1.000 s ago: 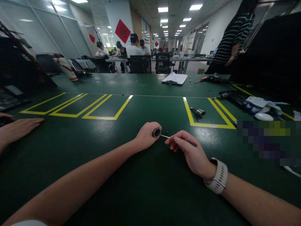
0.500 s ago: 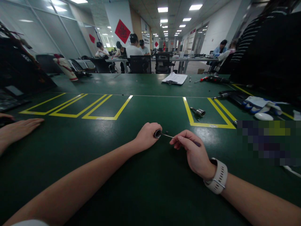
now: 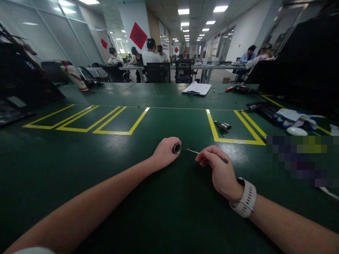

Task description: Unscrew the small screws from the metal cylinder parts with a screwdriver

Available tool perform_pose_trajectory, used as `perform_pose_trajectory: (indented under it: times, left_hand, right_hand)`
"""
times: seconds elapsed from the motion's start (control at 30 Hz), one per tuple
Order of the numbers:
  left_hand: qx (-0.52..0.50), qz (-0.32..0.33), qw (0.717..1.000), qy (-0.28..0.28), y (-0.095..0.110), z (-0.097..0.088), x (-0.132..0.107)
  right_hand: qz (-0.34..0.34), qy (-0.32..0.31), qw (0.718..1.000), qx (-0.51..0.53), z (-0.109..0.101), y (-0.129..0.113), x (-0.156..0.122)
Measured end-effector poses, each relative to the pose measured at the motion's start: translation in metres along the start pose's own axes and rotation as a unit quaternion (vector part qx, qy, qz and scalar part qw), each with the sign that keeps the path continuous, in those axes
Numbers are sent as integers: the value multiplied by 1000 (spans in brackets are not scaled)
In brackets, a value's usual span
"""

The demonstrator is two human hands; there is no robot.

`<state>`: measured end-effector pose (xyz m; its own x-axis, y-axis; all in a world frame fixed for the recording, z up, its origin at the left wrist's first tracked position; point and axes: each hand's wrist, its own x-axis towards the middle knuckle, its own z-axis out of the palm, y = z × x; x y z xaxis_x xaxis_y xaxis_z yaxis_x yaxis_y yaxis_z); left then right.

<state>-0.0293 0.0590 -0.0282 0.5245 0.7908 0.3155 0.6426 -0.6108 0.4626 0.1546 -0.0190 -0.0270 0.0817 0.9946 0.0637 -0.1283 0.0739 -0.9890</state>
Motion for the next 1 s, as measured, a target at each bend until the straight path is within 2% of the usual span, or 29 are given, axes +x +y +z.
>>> perform_pose_trajectory:
  times: [0.2, 0.37, 0.53, 0.6, 0.77, 1.0]
  left_hand:
    - [-52, 13, 998, 24, 2, -3, 1]
    - [-82, 4, 996, 40, 3, -5, 0]
    - [-108, -18, 994, 15, 5, -3, 0]
    - [-99, -7, 995, 6, 5, -2, 0]
    - [-46, 45, 998, -2, 5, -1, 1]
    - [-34, 46, 998, 22, 5, -1, 0]
  right_hand:
    - [-22, -3, 999, 43, 0, 1, -1]
    - [-22, -63, 996, 56, 0, -3, -4]
    - [-14, -141, 990, 10, 2, -7, -6]
    - [-14, -159, 987, -17, 3, -8, -6]
    - [-6, -158, 986, -58, 5, -10, -7]
    - [-7, -139, 988, -60, 6, -8, -6]
